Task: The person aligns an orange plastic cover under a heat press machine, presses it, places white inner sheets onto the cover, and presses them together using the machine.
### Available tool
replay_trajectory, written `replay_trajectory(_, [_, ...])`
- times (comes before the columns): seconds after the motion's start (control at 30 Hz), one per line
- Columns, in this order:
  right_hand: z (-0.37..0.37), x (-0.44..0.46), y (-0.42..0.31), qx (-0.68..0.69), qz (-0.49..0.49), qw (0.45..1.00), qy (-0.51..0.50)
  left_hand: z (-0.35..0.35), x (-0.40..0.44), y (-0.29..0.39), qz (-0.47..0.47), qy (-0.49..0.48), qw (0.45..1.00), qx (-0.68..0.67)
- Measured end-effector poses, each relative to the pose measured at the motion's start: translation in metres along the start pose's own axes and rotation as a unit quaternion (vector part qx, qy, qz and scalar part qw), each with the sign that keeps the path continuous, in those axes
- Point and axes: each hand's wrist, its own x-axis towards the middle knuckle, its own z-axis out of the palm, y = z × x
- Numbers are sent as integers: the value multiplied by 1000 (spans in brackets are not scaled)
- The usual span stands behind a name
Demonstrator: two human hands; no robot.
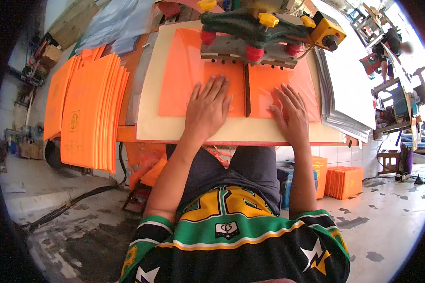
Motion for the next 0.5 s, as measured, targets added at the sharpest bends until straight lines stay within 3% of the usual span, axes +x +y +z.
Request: replay_trajectory(0.5, [0,2,1,-13,5,999,-49,2,-2,-2,-5,-1,1000,-25])
